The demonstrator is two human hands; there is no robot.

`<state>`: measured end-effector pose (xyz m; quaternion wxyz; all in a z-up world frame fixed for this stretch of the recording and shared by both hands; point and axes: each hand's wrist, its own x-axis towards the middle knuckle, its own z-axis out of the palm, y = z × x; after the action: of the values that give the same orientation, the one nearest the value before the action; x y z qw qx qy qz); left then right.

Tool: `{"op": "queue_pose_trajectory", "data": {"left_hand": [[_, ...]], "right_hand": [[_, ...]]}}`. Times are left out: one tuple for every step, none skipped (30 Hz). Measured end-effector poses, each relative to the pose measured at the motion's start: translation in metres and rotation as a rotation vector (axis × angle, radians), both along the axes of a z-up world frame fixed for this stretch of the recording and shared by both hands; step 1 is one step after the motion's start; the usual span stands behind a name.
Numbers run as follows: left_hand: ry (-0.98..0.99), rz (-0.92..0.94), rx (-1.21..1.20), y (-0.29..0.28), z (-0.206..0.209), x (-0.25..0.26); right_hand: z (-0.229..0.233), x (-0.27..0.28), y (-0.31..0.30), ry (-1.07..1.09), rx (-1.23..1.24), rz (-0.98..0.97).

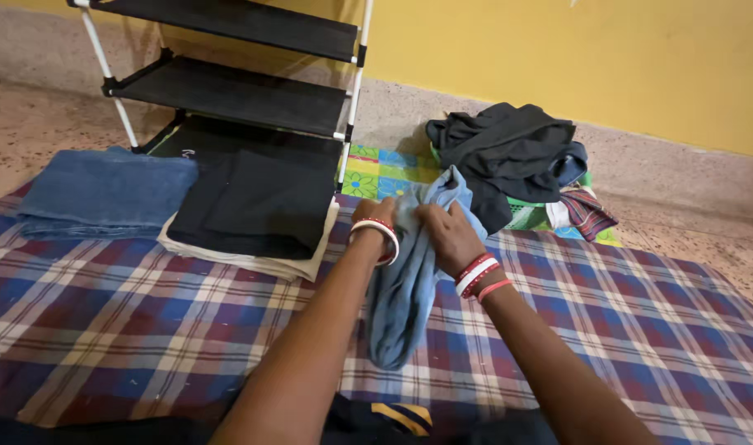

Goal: The person folds a black shirt and then a pair of light blue jeans on a plaid mattress. They smooth the fabric and fold the items into neat rectangles, placing the finished shirt on a stack of folded clothes.

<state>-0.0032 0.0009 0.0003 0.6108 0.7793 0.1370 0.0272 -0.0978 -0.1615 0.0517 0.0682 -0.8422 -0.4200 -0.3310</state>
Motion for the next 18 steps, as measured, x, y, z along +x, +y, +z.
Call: {"op": "queue_pose_trajectory", "data": {"left_hand": [[-0.027,0.015,0.008,0.001,0.001,-0.002],[-0.003,0.02,-0.024,0.0,0.002,-0.003],[0.021,0.024,-0.056,-0.001,0.002,-0.003],[0.045,0.028,-0.089,-0.003,0.0,0.0],[0.049,0.01,-0.081,-0.004,-0.004,0.006],[0.051,-0.006,-0.073,-0.005,-0.009,0.015],[0.053,-0.023,-0.066,-0.007,-0.017,0.026],[-0.013,-0.05,0.08,-0.01,-0.025,0.038],[-0.079,-0.077,0.227,-0.014,-0.032,0.049],[-0.145,-0.104,0.372,-0.017,-0.038,0.056],[-0.063,-0.106,0.295,-0.017,-0.041,0.061],[-0.016,-0.107,0.258,-0.016,-0.044,0.059],[0.012,-0.116,0.229,-0.014,-0.045,0.056],[0.027,-0.121,0.215,-0.01,-0.046,0.05],[0.043,-0.129,0.207,-0.006,-0.046,0.045],[0.055,-0.136,0.207,-0.002,-0.048,0.039],[0.071,-0.148,0.217,0.0,-0.051,0.034],[0.082,-0.163,0.227,0.001,-0.054,0.032]], "right_hand": [[-0.001,0.0,-0.001,0.043,-0.016,-0.114],[0.0,0.0,-0.003,0.017,-0.026,-0.11],[0.002,0.001,-0.006,-0.01,-0.036,-0.105],[0.004,0.001,-0.009,-0.036,-0.046,-0.102],[0.006,0.0,-0.012,-0.056,-0.025,-0.106],[0.008,-0.001,-0.014,-0.078,-0.004,-0.11],[0.01,-0.001,-0.016,-0.1,0.017,-0.113],[0.011,-0.002,-0.019,-0.087,0.019,-0.131],[0.011,-0.003,-0.022,-0.075,0.022,-0.148],[0.01,-0.004,-0.024,-0.062,0.025,-0.167],[0.008,-0.004,-0.025,-0.045,0.039,-0.157],[0.004,-0.004,-0.026,-0.025,0.052,-0.148],[0.0,-0.004,-0.026,-0.006,0.065,-0.139],[-0.005,-0.005,-0.026,-0.008,0.044,-0.107],[-0.01,-0.007,-0.025,-0.009,0.022,-0.075],[-0.016,-0.009,-0.025,-0.011,0.002,-0.042],[-0.022,-0.01,-0.023,0.033,-0.002,-0.022],[-0.028,-0.012,-0.02,0.075,-0.006,-0.003]]}}
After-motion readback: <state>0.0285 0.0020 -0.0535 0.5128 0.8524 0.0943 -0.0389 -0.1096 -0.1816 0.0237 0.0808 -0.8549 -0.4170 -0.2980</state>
